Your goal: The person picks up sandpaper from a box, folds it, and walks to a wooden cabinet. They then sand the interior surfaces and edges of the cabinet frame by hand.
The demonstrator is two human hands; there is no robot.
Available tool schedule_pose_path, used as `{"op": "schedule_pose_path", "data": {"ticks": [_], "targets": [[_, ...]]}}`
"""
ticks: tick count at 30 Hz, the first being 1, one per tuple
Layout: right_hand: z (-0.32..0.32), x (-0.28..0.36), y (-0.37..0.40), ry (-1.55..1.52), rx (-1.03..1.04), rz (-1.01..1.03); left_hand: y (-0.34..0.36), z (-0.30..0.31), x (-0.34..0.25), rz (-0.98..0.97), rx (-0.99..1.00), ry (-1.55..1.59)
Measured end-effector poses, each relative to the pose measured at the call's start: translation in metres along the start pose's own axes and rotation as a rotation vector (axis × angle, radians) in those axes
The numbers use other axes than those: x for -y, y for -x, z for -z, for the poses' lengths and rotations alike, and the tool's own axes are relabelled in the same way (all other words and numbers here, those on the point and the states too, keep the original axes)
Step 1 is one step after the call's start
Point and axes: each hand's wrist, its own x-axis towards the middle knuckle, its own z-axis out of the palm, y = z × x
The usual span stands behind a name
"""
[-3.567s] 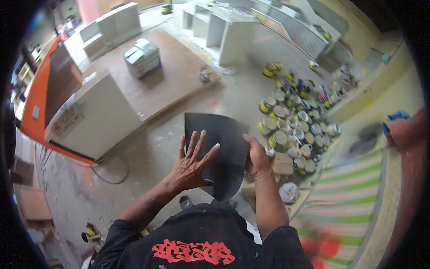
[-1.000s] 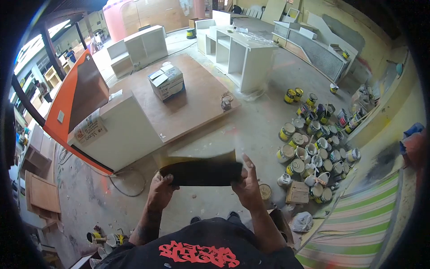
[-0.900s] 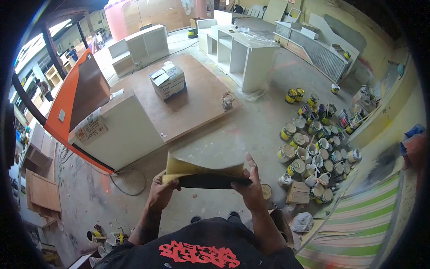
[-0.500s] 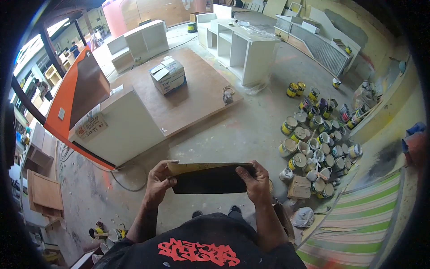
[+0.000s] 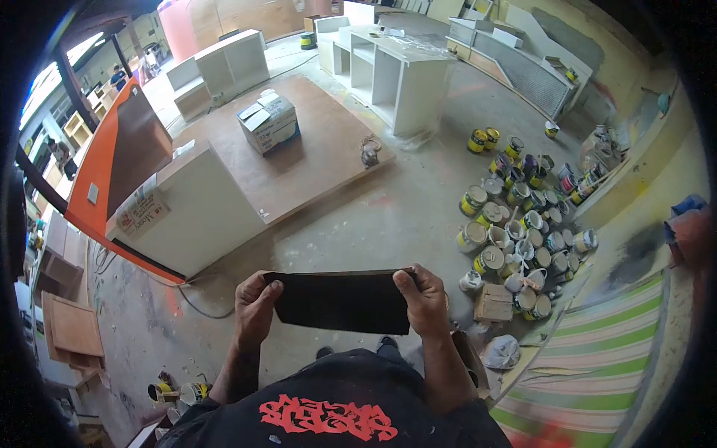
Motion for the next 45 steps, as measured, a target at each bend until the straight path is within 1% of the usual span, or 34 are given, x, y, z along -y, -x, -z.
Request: {"op": "schedule_pose_path", "data": {"ticks": [3,6,12,15,19,22,26,27,30,33,36,39,42,43,45], "targets": [[-0.001,0.01,-0.002,0.026,0.008,-0.02,-0.001,0.003,0.005,-0.003,0.015,-0.005],[0.001,0.01,-0.003,-0.027,0.027,-0.018,0.0,-0.001,-0.002,0.034,0.029,-0.014],[0.003,0.013,-0.003,0.008,-0.009,0.05,0.002,0.004,-0.001,0.037,0.086,-0.047],[0.003,0.014,-0.003,0.019,-0.031,0.066,0.003,-0.002,-0.012,0.038,0.069,-0.028],[0.006,0.014,-0.001,0.038,-0.06,0.043,0.005,0.0,-0.017,0.052,0.085,-0.053],[0.0,0.024,0.001,0.046,-0.079,0.059,0.008,-0.003,-0.026,0.066,0.11,-0.029],[0.007,0.019,0.001,0.022,-0.083,0.077,0.01,-0.002,-0.032,0.073,0.131,-0.016],[0.007,0.017,0.002,0.014,-0.11,0.078,0.01,-0.002,-0.032,0.07,0.136,-0.014],[0.007,0.021,0.003,0.061,-0.117,0.076,0.01,-0.003,-0.034,0.077,0.149,-0.007],[0.006,0.025,0.003,0.082,-0.096,0.092,0.01,-0.004,-0.033,0.081,0.12,-0.03],[0.006,0.027,0.004,0.079,-0.095,0.073,0.011,-0.003,-0.034,0.084,0.085,-0.118],[0.004,0.033,0.007,0.058,-0.049,0.063,0.01,0.001,-0.023,0.043,0.043,-0.192],[0.008,0.032,0.007,-0.056,-0.051,0.036,0.01,-0.004,-0.025,0.036,0.03,-0.093],[0.009,0.034,0.009,-0.13,-0.035,0.055,0.009,-0.006,-0.024,0.011,0.007,-0.066],[0.012,0.034,0.009,-0.084,-0.024,0.092,0.008,-0.007,-0.026,0.003,0.025,-0.015]]}}
